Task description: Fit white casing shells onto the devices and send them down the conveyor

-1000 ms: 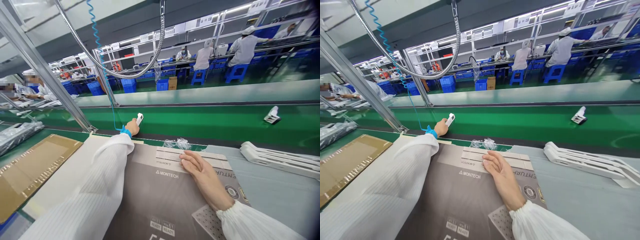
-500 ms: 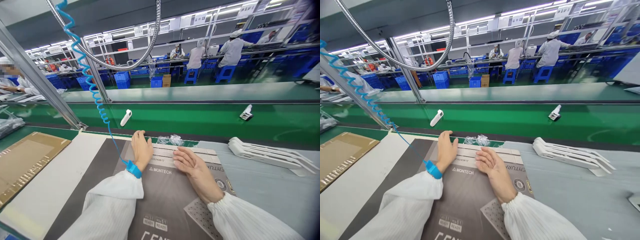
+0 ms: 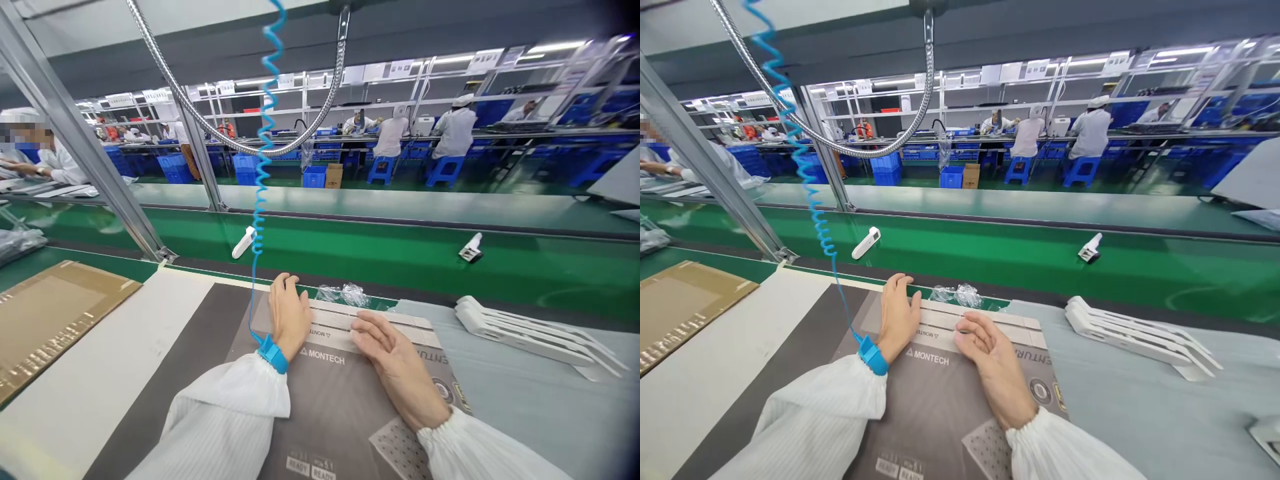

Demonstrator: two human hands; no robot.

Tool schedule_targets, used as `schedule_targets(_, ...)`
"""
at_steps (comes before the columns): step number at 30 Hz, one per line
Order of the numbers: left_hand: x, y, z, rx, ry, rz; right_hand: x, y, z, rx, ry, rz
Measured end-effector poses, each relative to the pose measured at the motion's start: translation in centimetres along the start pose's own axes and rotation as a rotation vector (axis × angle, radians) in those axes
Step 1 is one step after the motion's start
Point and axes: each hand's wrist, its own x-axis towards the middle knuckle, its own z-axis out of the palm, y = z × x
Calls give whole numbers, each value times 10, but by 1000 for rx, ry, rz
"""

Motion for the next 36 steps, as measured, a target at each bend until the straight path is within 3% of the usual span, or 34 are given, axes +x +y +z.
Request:
schedule_targets(16,0,-4,4,7,16,25,2,4,0,131,-35,31)
schedule_targets(30,7,-10,1,-105,145,140,5,11,0,111,-92,-11)
schedule_targets(36,7,-3,-7,-186,83,141,6,13,3,125,-83,-21)
